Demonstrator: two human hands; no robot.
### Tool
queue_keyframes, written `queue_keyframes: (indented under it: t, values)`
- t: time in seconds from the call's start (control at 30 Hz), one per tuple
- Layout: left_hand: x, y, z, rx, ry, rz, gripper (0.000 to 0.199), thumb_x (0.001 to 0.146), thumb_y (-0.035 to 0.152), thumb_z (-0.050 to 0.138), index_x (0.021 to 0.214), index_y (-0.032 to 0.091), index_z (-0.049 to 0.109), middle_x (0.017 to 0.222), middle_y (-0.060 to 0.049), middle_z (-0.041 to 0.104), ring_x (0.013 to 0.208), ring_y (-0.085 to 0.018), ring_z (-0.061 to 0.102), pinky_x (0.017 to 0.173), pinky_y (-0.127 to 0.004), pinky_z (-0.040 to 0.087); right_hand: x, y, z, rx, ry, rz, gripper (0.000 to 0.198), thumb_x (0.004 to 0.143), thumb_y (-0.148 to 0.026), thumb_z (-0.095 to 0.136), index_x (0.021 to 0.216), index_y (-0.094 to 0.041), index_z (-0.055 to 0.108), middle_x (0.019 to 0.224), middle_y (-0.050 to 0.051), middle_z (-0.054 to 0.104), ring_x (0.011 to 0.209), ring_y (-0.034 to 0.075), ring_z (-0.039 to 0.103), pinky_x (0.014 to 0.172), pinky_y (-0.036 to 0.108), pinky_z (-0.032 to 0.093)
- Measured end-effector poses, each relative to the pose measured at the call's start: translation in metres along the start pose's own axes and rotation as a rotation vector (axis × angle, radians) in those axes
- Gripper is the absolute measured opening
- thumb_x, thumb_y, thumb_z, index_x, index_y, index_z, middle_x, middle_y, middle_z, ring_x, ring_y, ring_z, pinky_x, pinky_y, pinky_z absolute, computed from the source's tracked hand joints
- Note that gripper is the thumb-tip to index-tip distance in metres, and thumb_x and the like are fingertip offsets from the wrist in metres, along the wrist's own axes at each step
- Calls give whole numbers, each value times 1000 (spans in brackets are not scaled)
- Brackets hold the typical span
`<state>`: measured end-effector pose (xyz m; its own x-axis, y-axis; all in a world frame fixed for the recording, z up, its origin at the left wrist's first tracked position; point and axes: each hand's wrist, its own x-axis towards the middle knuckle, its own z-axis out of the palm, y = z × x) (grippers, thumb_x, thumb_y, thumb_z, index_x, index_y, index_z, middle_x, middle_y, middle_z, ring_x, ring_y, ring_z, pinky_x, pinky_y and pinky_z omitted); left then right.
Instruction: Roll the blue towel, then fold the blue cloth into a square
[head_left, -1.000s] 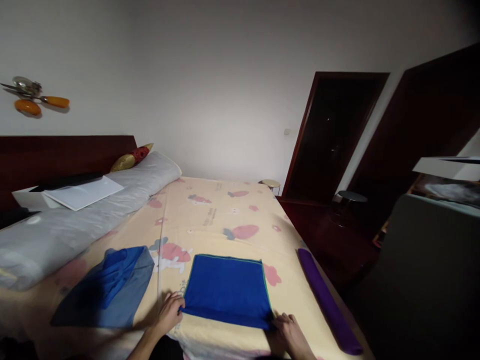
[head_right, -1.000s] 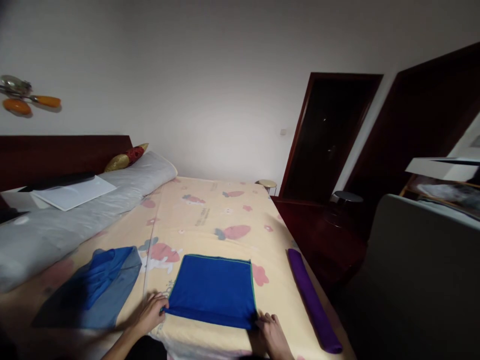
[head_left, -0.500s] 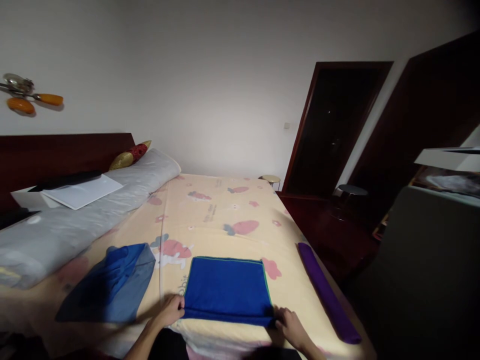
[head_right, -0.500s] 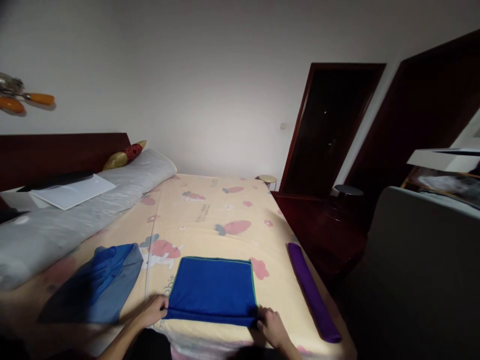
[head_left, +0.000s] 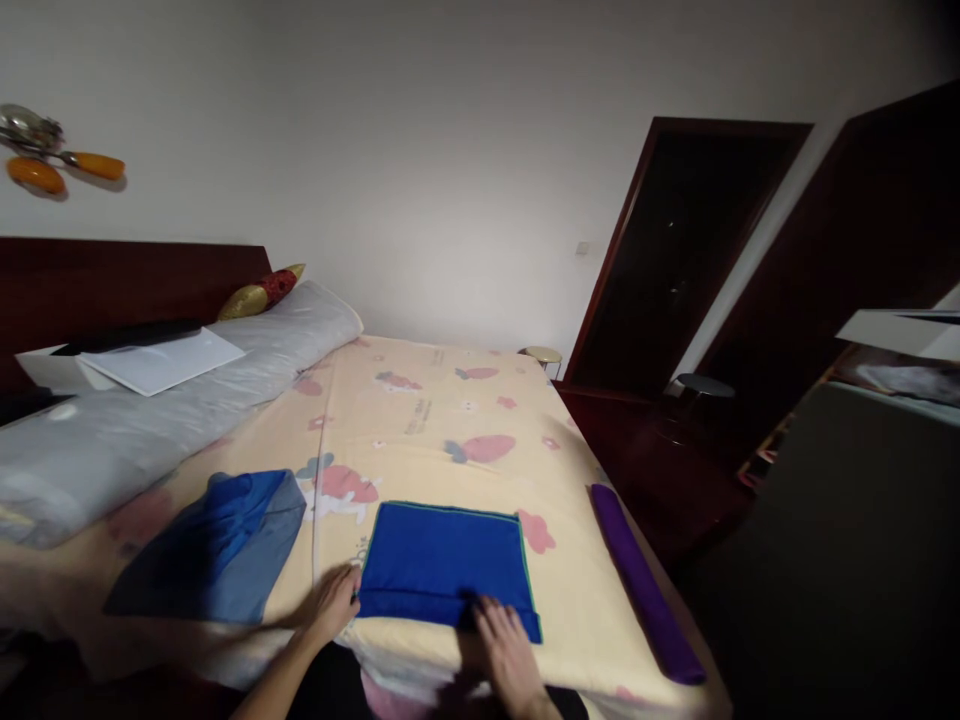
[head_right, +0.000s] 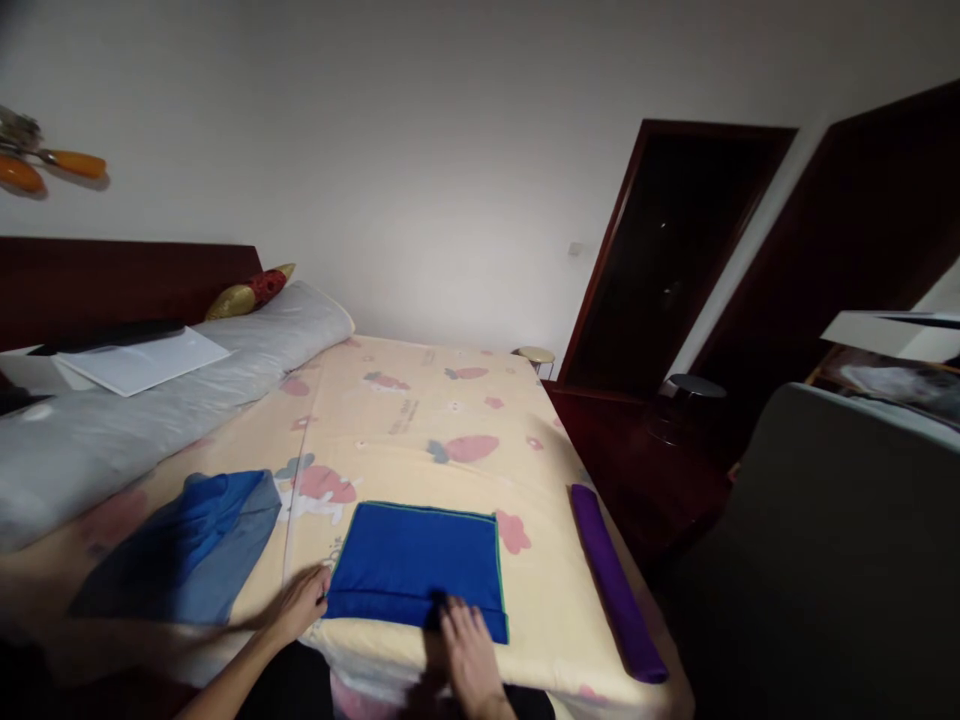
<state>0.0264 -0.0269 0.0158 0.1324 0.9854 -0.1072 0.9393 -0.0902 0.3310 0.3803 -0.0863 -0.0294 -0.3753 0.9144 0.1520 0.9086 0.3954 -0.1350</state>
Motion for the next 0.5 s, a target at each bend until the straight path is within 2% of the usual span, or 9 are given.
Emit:
queue_keyframes:
  t: [0.07, 0.13, 0.23, 0.37, 0.43, 0.5]
  values:
    - [-1, 4, -2, 45, 7, 12, 25, 69, 4, 45, 82, 22, 56, 93, -3, 63, 98, -18, 57, 90, -30, 39, 13, -45, 11, 140, -58, -109, 74, 78, -4, 38, 147, -26, 27, 155, 5, 32, 141, 24, 34, 113, 45, 36]
    - [-3, 7, -3, 87, 10, 26, 29, 71, 5, 43, 88, 21, 60, 102, -6, 65, 108, -22, 56, 99, -38, 37, 27, -87, 25, 258, -59, -179, 77, 83, -16, 44, 150, -26, 8, 158, 5, 17, 145, 26, 23, 116, 50, 32]
    - [-6, 16, 2, 133, -2, 54, 44, 74, 4, 38, 106, 23, 62, 123, -8, 64, 126, -24, 49, 110, -45, 29, 46, -130, 53, 365, 8, -150, 74, 90, -33, 42, 149, -26, -2, 158, 6, 13, 145, 28, 17, 116, 53, 30]
    - [-9, 33, 26, 143, -99, 169, 55, 80, 12, 39, 133, 24, 49, 148, -7, 48, 140, -24, 37, 118, -42, 24, 58, -145, 85, 408, 34, -58, 71, 91, -42, 42, 148, -25, 3, 156, 8, 20, 143, 31, 21, 115, 56, 31]
    - [-11, 41, 37, 128, -152, 186, 58, 81, 16, 40, 138, 26, 43, 151, -5, 43, 141, -24, 35, 118, -41, 26, 58, -139, 89, 400, 12, -98, 70, 91, -42, 43, 148, -25, 8, 155, 7, 23, 143, 30, 22, 116, 56, 31]
    - [-12, 46, 41, 122, -171, 154, 59, 79, 16, 42, 136, 26, 44, 149, -5, 46, 139, -24, 38, 116, -39, 30, 56, -126, 84, 365, -6, -166, 70, 91, -37, 45, 148, -26, 7, 155, 6, 23, 143, 28, 25, 116, 53, 33]
